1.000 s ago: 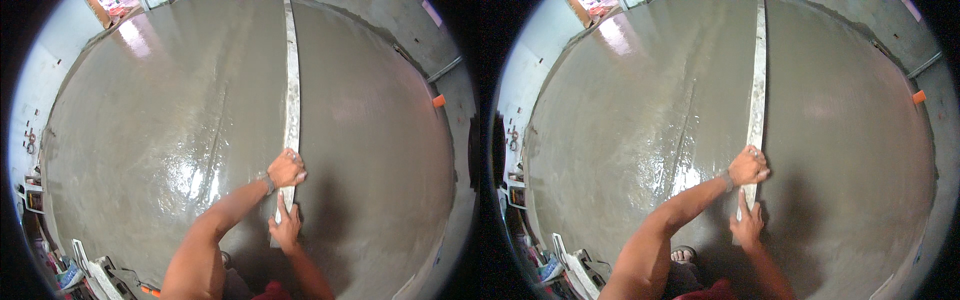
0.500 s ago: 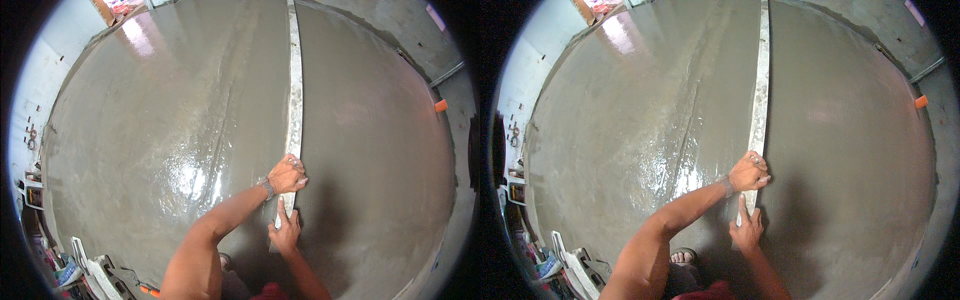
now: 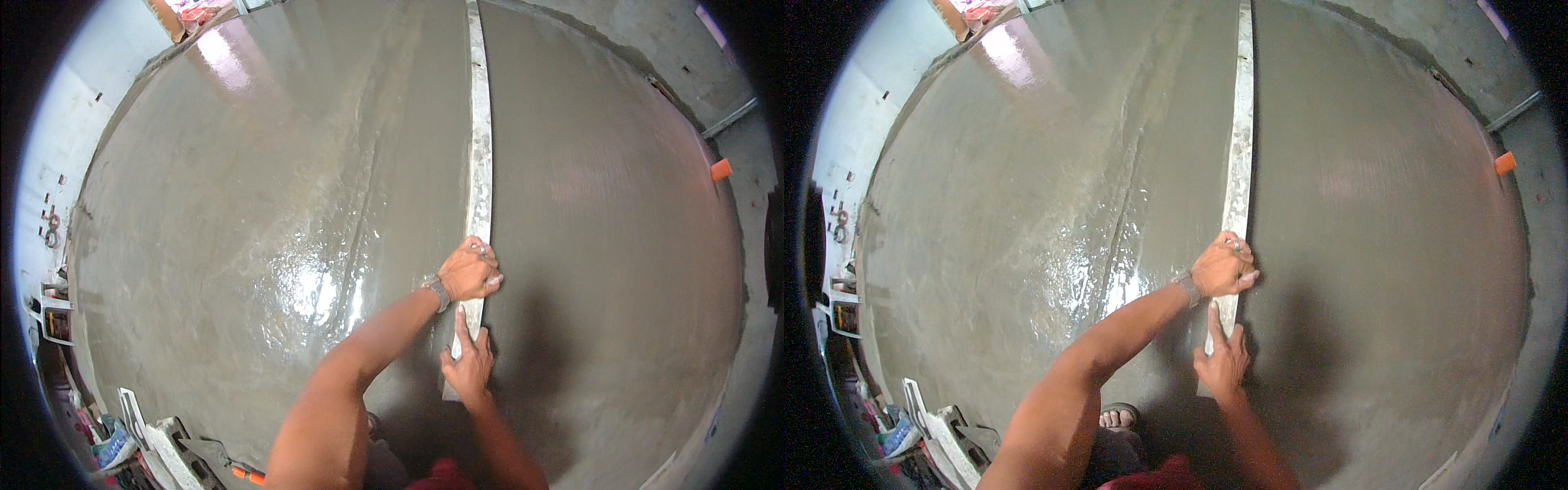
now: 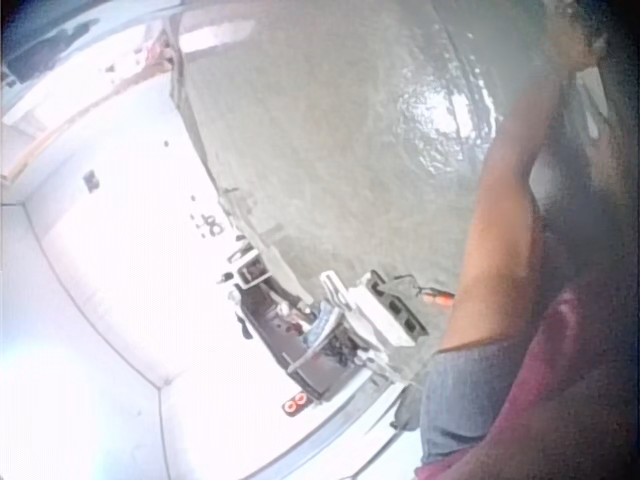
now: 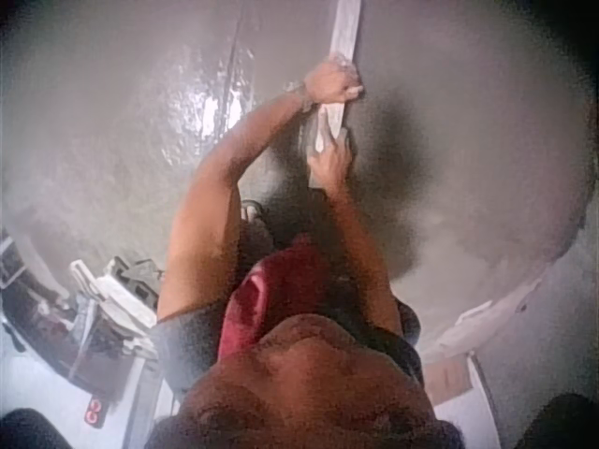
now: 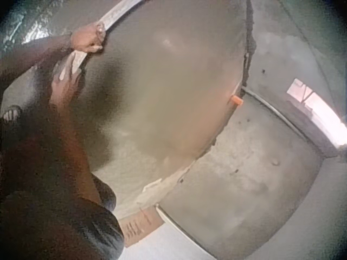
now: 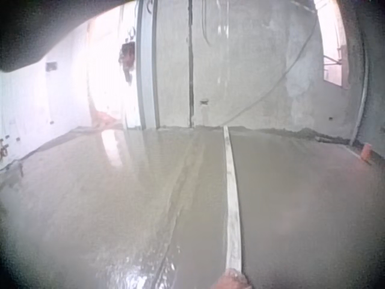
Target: The person smooths a wet concrete floor using a trowel and a long straightedge. They repeatedly level and flatten the surface, moving the straightedge across the floor to create an even finish.
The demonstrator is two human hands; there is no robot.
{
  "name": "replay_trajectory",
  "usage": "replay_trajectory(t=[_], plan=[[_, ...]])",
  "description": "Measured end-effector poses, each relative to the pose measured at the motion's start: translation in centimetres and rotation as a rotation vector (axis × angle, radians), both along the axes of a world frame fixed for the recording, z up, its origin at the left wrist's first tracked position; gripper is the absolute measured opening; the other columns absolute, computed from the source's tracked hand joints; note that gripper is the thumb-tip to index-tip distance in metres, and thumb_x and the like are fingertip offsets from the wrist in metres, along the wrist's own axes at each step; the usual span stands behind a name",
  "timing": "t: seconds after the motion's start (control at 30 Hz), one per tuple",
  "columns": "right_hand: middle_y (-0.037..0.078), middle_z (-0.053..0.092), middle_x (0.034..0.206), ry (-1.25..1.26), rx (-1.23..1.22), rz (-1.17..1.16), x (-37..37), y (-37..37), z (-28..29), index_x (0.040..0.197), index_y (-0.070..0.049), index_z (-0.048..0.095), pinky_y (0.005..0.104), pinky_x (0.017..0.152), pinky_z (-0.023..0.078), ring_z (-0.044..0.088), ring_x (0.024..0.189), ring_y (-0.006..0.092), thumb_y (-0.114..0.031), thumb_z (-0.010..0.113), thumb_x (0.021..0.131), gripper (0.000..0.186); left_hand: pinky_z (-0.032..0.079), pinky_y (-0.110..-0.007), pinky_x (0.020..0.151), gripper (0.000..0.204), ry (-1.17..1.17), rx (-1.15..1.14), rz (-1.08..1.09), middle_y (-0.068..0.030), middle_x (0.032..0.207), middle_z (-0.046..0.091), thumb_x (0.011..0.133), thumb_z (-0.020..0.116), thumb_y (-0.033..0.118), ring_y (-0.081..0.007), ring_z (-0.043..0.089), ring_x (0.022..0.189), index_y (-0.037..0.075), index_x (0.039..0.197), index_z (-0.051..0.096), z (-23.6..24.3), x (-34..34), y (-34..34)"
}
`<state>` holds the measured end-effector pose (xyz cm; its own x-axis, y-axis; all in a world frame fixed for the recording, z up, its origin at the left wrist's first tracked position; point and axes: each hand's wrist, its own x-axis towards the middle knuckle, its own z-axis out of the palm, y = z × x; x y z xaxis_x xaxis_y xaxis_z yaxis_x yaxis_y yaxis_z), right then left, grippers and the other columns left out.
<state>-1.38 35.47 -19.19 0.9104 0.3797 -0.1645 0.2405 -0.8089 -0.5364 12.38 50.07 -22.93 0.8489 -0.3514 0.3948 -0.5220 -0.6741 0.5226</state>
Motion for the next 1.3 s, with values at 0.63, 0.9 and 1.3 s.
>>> replay_trajectory(t=[0.63,0.9,1.3], plan=[[0.022,0.047,0.098,0.002,-0.010,0.024,-2.4,-0.7,0.3,0.153,-0.025,0.035,0.0502,0.075,0.048,0.055,0.087,0.0425,-0.020,0.072,0.072,0.089,0.037,-0.039,0.101,0.029,0.070,-0.007,-0.032,-0.0067,0.090,0.072,0.084,0.062,0.033,-0.0224,0.063,0.093,0.008,0.080,0.075,0.7,-2.6,-0.4],[0.022,0.047,0.098,0.000,0.005,0.021,-0.6,1.0,-0.2,0.153,-0.025,0.035,0.0501,0.077,0.049,0.054,0.088,0.0422,-0.021,0.073,0.071,0.091,0.036,-0.040,0.101,0.027,0.040,0.111,0.023,-0.0058,0.088,0.070,0.085,0.062,0.032,-0.0215,0.062,0.095,0.010,0.079,0.075,0.1,-0.8,1.3],[0.022,0.047,0.098,-0.037,0.006,0.044,-0.8,1.0,-0.3,0.152,-0.020,0.037,0.0496,0.078,0.048,0.054,0.087,0.0411,-0.017,0.071,0.069,0.090,0.037,-0.040,0.100,0.025,-0.009,0.024,0.024,-0.0026,0.080,0.068,0.086,0.064,0.029,-0.0198,0.061,0.096,0.009,0.074,0.073,-0.2,-1.2,1.4]])
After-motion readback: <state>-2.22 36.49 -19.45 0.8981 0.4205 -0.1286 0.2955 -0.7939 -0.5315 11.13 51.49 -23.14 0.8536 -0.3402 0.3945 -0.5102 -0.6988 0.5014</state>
